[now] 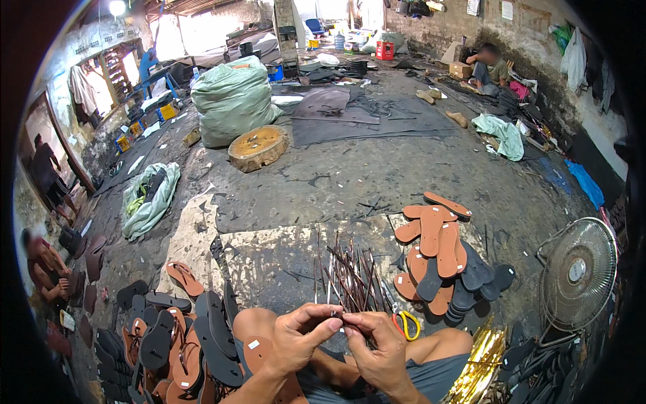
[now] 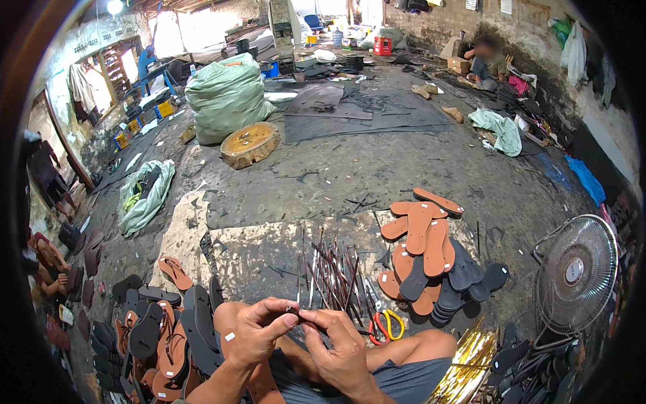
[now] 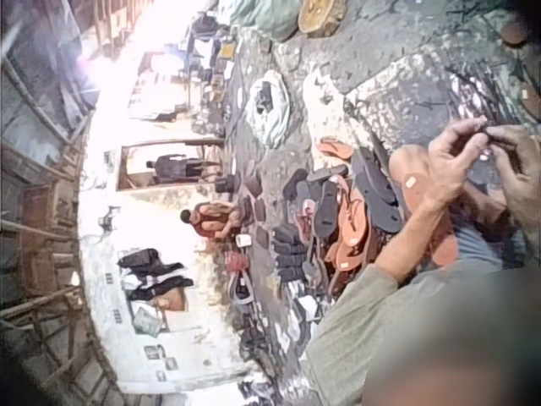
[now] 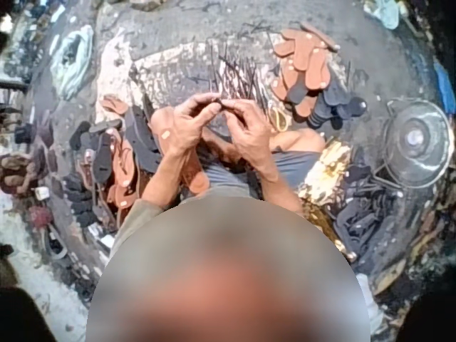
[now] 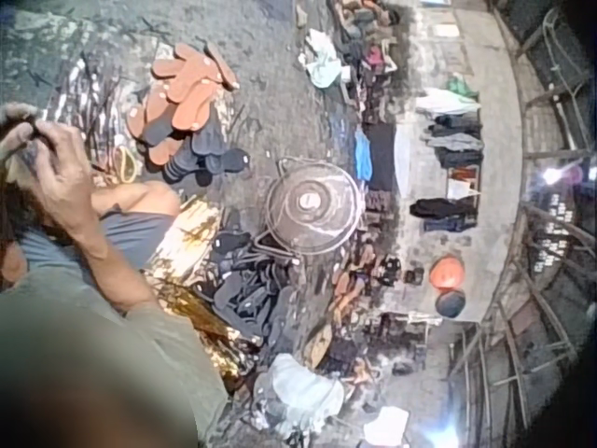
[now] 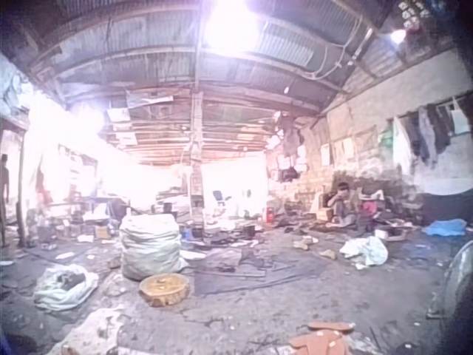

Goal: The person assembles flip-flops by hand, inserting straps into the sole and securing them. They repeatedly pick up soles and straps, align the strap through the sole, and press it into place. Finished flip-flops are set aside in a growing pile.

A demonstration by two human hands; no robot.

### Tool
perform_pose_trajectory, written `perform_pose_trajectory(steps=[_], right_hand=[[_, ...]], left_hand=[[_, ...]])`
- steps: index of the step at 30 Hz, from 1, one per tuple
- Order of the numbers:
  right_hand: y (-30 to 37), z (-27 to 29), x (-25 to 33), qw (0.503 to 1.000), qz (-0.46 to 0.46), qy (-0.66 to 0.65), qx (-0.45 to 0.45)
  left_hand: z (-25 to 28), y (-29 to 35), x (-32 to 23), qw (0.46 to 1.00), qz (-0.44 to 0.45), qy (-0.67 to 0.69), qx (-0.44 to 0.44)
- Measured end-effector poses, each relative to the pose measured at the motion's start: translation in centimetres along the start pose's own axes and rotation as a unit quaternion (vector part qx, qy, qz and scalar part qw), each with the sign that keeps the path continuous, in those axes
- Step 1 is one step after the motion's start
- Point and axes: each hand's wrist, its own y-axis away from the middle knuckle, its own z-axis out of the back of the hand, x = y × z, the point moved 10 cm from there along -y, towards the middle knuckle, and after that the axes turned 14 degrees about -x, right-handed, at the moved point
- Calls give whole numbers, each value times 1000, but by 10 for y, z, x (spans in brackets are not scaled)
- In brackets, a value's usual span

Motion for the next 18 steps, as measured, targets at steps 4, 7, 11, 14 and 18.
perform_pose_trajectory(steps=[4, 7, 11, 14, 18], right_hand=[[4, -2, -6, 1000, 2, 13, 22], [1, -8, -6, 999, 19, 18, 32], [-6, -5, 2, 997, -39, -24, 70], [-7, 21, 48, 975, -15, -184, 126], [4, 45, 114, 872, 85, -435, 206]], left_hand=[[3, 4, 8, 999, 26, 16, -17], [5, 7, 15, 999, 42, 13, -30], [35, 11, -12, 971, -98, -218, -17], [104, 17, -39, 837, -200, -500, -97], [141, 62, 2, 715, -152, -682, 0]])
